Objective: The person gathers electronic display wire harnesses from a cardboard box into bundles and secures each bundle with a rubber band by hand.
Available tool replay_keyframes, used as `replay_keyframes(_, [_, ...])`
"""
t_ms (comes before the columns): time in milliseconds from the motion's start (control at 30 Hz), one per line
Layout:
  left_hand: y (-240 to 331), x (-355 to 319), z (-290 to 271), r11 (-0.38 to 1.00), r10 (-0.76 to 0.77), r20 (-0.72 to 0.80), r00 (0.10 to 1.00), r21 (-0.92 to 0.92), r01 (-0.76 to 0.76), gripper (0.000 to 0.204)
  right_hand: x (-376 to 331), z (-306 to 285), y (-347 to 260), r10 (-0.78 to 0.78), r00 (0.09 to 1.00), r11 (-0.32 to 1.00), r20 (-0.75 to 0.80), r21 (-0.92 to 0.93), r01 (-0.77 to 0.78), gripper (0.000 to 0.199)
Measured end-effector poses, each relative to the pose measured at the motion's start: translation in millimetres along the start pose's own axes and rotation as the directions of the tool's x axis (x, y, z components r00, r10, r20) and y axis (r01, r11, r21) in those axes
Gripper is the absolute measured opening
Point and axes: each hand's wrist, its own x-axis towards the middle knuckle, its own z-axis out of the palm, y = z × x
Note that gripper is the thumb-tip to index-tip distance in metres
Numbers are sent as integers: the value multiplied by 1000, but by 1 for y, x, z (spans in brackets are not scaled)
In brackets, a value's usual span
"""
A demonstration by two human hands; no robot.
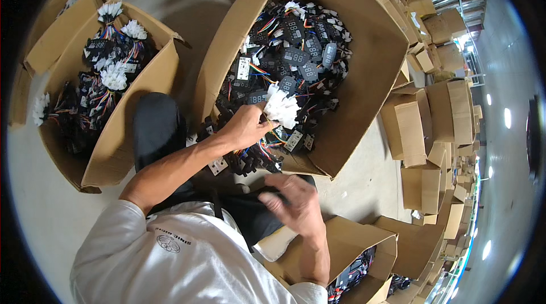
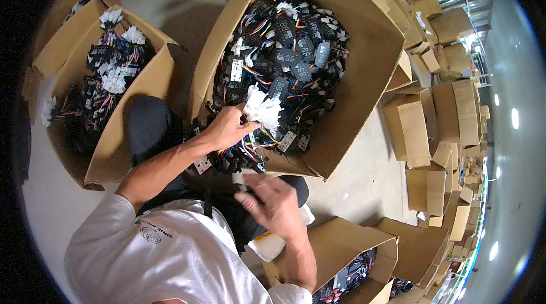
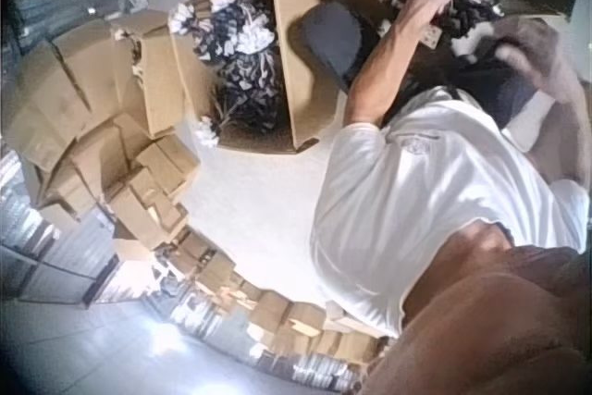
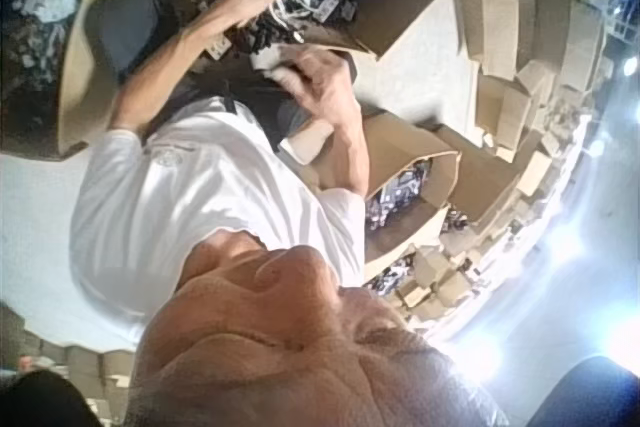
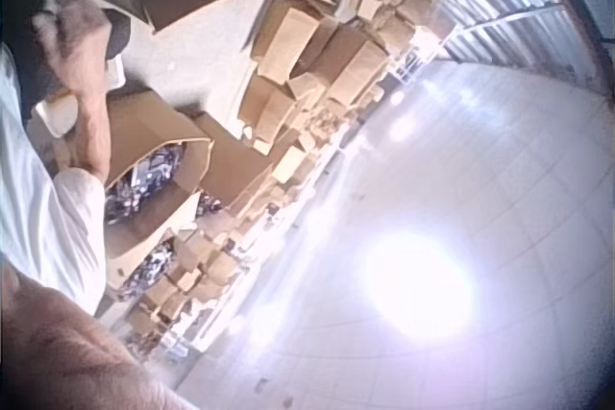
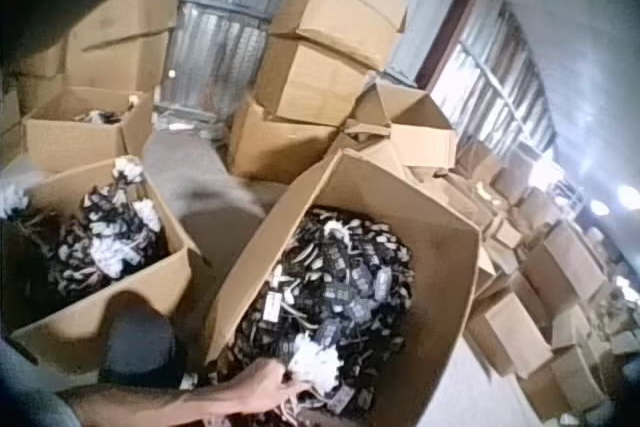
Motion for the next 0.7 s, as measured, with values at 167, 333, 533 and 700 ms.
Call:
replay_keyframes(167, [-15,-10,16,998,69,65,995,-1,-70,33,34,21,47,255,933,962,-255,-25,-270,27])
replay_keyframes(333, [-6,-23,0,981,170,131,977,73,-181,37,53,68,81,129,974,955,-186,-241,-172,36])
replay_keyframes(533, [-3,-69,-41,969,183,302,936,107,-224,52,60,73,60,334,875,930,-350,276,-245,26])
replay_keyframes(700, [9,-67,-46,992,115,36,993,-55,-113,59,61,76,41,160,904,985,-396,0,-175,26])
